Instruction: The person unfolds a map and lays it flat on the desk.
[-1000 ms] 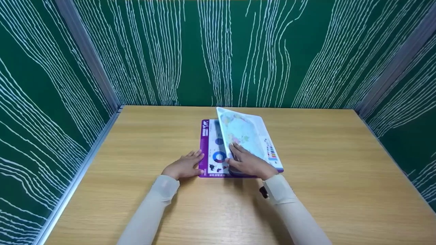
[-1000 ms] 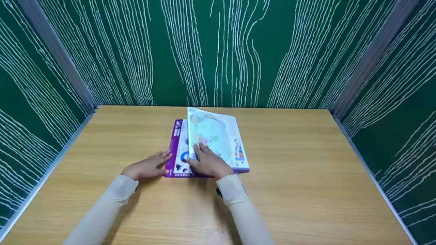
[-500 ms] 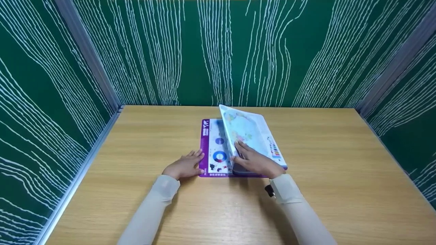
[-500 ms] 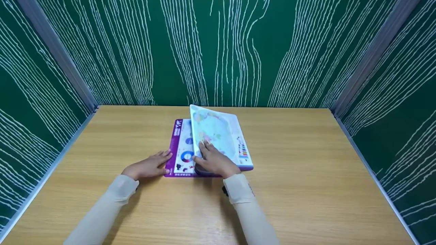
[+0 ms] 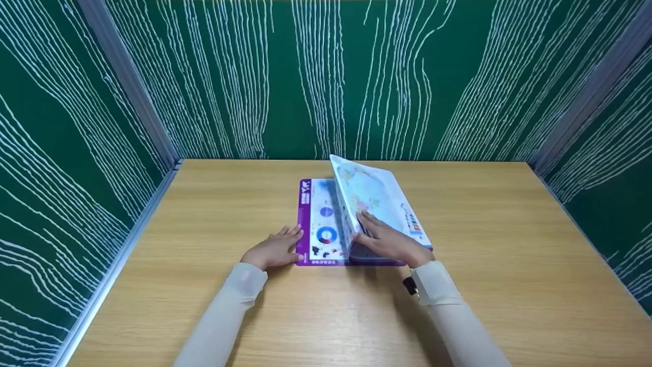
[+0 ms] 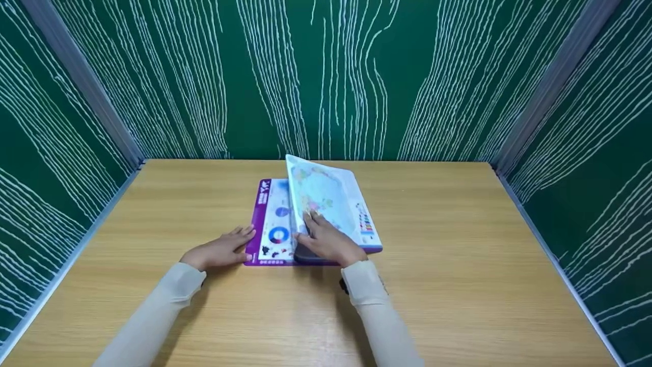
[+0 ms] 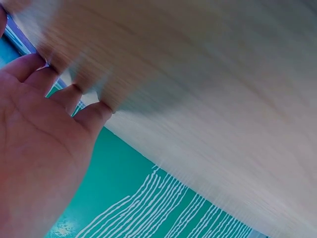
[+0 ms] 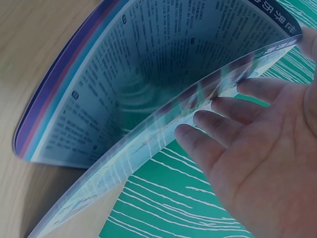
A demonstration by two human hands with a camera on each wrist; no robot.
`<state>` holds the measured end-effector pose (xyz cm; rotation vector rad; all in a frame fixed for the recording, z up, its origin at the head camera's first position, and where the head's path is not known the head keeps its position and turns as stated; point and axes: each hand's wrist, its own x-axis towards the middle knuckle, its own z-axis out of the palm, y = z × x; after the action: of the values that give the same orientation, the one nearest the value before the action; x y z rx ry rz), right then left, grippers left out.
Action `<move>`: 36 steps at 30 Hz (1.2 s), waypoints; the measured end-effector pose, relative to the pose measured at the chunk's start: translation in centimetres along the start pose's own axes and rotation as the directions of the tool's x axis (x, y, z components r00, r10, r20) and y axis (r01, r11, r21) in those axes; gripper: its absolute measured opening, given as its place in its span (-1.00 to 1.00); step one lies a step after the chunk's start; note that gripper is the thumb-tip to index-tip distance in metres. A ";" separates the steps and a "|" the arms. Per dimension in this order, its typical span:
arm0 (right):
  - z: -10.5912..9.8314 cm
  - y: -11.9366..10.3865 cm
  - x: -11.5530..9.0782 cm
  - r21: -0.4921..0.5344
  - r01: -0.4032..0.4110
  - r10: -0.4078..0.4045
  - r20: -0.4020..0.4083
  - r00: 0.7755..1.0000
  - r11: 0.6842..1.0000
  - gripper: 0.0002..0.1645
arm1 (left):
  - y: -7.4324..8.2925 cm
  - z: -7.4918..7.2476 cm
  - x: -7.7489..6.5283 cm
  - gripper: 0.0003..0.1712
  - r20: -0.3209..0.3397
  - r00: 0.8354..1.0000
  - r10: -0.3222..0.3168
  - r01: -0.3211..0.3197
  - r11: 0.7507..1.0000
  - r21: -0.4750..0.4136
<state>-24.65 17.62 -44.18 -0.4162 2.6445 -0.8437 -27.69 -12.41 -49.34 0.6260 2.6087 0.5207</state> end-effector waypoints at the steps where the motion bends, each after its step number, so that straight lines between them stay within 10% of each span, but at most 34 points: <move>1: 0.0 0.1 0.0 0.001 0.002 -0.002 0.000 1.000 1.000 -0.08 | 0.0 0.0 0.0 -0.17 0.001 1.000 -0.003 0.003 1.000 0.001; 36: -1.3 1.9 -1.0 0.048 0.048 -0.046 -0.036 0.998 0.998 -0.11 | -0.3 0.0 0.1 -0.17 -0.011 0.999 -0.043 0.043 0.999 -0.015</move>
<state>-24.55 20.12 -44.08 -0.4565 2.6493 -0.9366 -27.87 -12.57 -49.50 0.5631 2.6200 0.5308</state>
